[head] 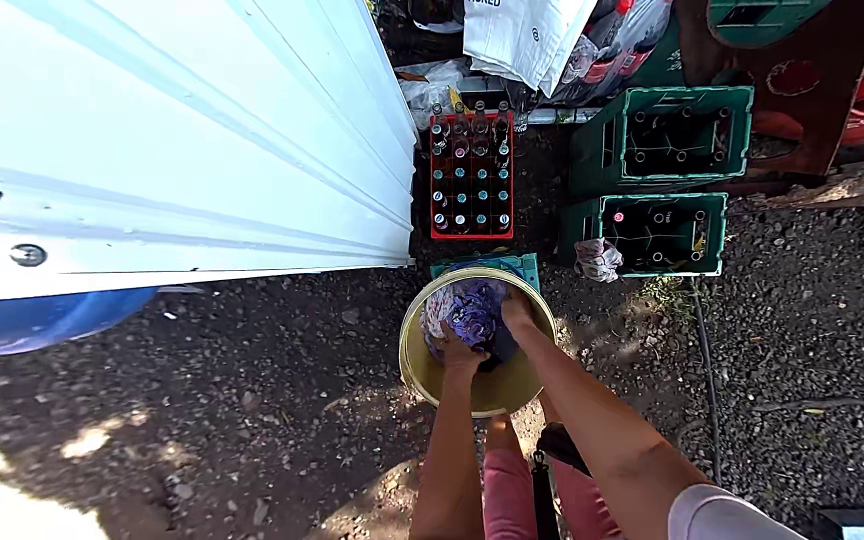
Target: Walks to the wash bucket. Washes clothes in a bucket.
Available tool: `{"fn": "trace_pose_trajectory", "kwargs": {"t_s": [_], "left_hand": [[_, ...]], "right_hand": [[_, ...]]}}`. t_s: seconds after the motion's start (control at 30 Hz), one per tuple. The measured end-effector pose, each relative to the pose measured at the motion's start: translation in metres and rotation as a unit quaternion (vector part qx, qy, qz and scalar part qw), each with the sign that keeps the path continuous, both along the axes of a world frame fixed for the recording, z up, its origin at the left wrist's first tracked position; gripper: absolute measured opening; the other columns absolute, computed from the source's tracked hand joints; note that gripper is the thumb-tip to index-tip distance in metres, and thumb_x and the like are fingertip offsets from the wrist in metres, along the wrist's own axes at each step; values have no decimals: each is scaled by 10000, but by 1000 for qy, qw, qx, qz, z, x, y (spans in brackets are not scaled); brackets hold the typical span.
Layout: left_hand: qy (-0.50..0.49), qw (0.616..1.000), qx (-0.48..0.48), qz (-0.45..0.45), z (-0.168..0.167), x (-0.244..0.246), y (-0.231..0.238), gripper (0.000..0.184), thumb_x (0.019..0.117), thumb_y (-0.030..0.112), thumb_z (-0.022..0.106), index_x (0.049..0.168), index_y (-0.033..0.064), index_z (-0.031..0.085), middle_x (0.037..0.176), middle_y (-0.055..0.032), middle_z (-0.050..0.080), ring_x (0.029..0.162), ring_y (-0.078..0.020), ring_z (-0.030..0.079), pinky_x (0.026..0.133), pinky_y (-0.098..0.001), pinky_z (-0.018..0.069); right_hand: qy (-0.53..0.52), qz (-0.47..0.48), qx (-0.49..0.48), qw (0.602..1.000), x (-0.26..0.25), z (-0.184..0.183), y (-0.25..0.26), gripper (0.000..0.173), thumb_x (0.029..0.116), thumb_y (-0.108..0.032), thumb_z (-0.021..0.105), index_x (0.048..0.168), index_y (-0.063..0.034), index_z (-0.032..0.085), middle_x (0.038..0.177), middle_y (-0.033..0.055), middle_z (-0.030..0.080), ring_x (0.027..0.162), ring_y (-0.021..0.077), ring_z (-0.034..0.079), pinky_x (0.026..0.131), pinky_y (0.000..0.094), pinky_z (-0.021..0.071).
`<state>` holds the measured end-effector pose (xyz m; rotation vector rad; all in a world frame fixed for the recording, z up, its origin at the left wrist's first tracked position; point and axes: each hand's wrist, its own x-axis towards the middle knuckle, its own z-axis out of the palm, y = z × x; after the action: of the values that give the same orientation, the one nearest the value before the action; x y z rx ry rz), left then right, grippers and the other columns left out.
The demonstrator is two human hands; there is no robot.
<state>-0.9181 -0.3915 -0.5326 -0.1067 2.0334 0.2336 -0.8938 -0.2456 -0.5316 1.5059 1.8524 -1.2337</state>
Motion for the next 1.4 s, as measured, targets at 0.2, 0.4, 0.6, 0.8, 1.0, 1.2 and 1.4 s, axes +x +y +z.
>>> {"fn": "trace_pose_trajectory", "kwargs": {"t_s": [0.2,0.4,0.6,0.8,1.0,1.2,1.4], "left_hand": [[-26,995,-45,-86,-51,-32,-2,1108,835,195,829,1592,-105,76,1617,-360,226,1463,-455,381,1185,-503,378],[-87,988,-11,-127,-58,-55,-13,618,996,127,624,1499,-127,371,1542,-320,418,1460,-420,406,1206,-534,330],[-198,957,-65,-202,-44,-59,-2,445,1112,176,412,1441,-115,483,1530,-304,459,1466,-430,407,1201,-575,305],[-114,971,-74,-195,-43,-41,-6,489,1056,193,526,1423,-128,496,1513,-314,469,1448,-434,426,1192,-569,336],[72,967,146,196,-29,-19,-27,688,989,54,601,1586,-33,271,1591,-282,372,1479,-367,394,1223,-482,340],[-109,817,283,490,59,-15,-35,639,1085,570,300,1487,105,476,1394,-160,606,1231,-282,612,993,-501,520],[-27,831,350,431,94,-28,-61,464,1116,275,387,1520,47,409,1380,-154,593,1199,-191,617,1014,-376,519]], "right_hand": [[-11,-70,58,996,10,-81,-18,401,1093,-144,430,1394,90,555,1427,292,564,1388,398,504,1179,513,368],[-63,-52,-60,995,18,-99,-10,483,1104,-104,406,1541,93,342,1607,284,347,1525,372,308,1254,483,243],[-111,187,-78,973,22,-91,4,462,1110,-170,415,1519,44,428,1581,229,426,1498,336,375,1239,472,277],[27,-141,-76,987,12,-75,-9,506,1082,-291,524,1479,20,484,1505,229,502,1400,331,476,1155,510,394],[46,-194,-113,973,6,4,-33,388,1026,-157,612,1352,49,571,1369,256,577,1281,338,542,1067,518,437],[39,64,-103,992,2,87,-76,487,958,-264,666,1382,-34,599,1252,217,673,1193,369,638,1019,580,488],[84,219,-74,969,4,137,-114,606,972,-377,617,1475,-58,506,1437,181,569,1208,340,640,975,528,528]]}}
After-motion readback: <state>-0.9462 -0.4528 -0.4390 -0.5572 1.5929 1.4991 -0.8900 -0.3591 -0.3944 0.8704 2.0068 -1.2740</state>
